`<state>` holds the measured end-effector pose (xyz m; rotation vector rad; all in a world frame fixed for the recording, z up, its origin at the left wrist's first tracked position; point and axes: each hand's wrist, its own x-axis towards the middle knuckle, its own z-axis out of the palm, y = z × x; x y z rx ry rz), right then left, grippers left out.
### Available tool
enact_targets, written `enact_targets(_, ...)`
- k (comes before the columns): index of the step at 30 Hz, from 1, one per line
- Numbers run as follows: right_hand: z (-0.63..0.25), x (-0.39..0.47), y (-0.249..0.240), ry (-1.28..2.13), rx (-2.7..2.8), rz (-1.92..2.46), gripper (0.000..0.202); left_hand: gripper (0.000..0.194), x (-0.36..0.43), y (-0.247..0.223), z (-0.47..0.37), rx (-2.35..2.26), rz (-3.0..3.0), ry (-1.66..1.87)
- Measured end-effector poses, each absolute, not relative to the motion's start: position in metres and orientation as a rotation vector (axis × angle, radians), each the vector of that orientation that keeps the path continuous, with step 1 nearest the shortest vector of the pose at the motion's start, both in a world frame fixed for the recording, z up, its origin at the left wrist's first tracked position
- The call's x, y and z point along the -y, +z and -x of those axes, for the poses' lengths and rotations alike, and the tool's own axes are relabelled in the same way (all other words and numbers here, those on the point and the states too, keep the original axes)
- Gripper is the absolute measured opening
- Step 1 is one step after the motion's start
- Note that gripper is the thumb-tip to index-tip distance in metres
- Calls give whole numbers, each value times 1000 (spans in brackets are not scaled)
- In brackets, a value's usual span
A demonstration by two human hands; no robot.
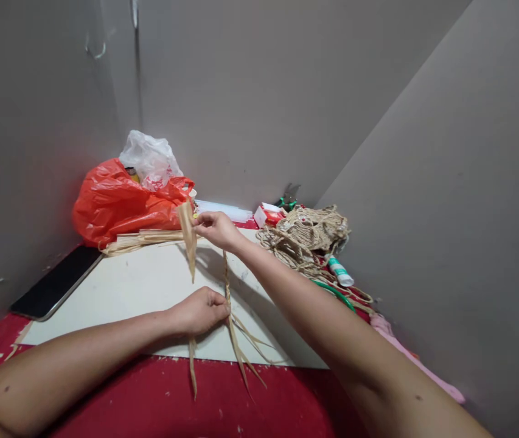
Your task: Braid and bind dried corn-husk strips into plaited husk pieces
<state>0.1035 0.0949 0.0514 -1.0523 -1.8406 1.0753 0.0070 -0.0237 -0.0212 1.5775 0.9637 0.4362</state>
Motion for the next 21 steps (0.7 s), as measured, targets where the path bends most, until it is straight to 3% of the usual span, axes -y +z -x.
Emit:
enact_targets(2, -85, -100, 48, 766, 1930, 1046, 6, 28, 24, -22, -7, -951, -1588, 443)
enact_targets(6, -57, -95, 34, 416, 2234, 1044, 20, 29, 25, -21, -6, -970, -1578, 412)
enact_targets(10, -55, -85, 15, 461, 2496, 940, 33, 29, 24, -22, -6, -943, -1603, 453)
enact_targets(21, -185, -122, 30, 671, 1774, 1322, 16, 26, 26, -19, -7, -924, -1527, 427)
